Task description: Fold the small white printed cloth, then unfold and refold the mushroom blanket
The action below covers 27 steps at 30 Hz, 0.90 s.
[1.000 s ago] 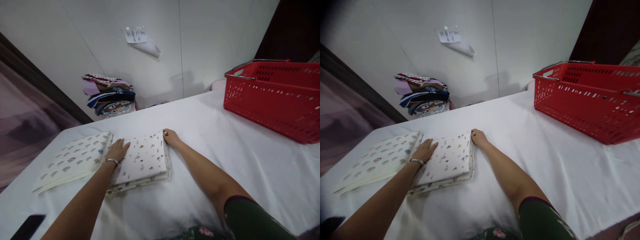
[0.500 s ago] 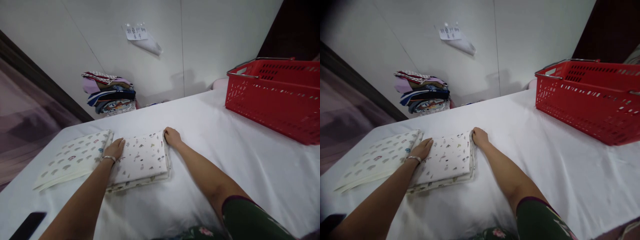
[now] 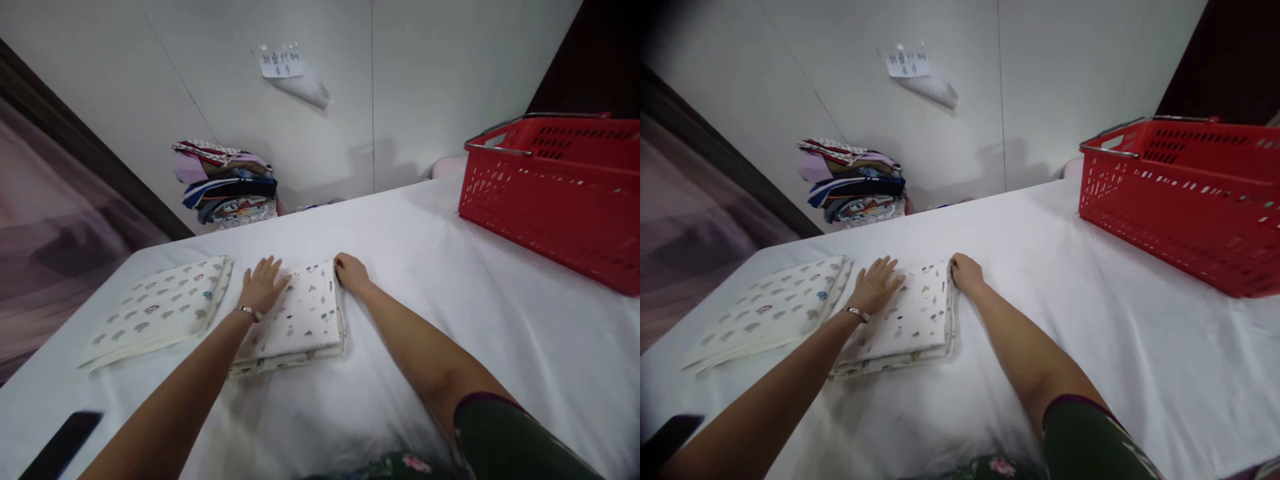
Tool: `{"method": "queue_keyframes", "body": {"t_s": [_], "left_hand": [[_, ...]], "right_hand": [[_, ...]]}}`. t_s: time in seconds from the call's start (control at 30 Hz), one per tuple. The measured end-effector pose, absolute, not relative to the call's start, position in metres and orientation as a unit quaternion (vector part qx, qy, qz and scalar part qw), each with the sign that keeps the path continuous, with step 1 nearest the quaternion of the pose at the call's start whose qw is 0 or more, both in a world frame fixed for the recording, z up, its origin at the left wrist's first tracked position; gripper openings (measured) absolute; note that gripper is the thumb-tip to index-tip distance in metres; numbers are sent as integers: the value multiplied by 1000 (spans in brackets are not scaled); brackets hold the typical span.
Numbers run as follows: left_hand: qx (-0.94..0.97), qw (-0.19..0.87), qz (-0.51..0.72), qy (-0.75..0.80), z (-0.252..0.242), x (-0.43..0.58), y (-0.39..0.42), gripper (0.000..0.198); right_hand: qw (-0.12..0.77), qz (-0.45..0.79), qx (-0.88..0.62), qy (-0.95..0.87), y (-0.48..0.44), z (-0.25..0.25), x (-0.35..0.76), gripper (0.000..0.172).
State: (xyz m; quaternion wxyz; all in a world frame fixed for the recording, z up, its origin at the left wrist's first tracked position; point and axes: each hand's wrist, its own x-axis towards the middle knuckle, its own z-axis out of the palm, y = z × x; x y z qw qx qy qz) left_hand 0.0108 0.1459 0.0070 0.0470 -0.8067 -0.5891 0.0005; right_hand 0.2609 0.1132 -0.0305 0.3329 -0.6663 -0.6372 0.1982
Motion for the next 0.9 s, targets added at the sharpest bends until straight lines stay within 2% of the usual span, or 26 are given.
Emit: {"method": "queue_keyframes", "body": {"t_s": [0.2, 0.37, 0.6, 0.9], "left_hand": [[-800, -9, 29, -599, -14, 12, 150, 62], [-790, -31, 10, -612, -1, 20, 145, 62], [-900, 2, -34, -435, -5, 64, 95, 61], [-904, -35, -23, -426, -6, 74, 76, 61]], "right_hand": [[327, 179, -671, -641, 114, -31, 261, 15], [330, 190, -675, -632, 115, -35, 262, 14], [332, 180, -670, -639, 116, -35, 263, 16], [340, 167, -662, -647, 117, -37, 262, 16]]}}
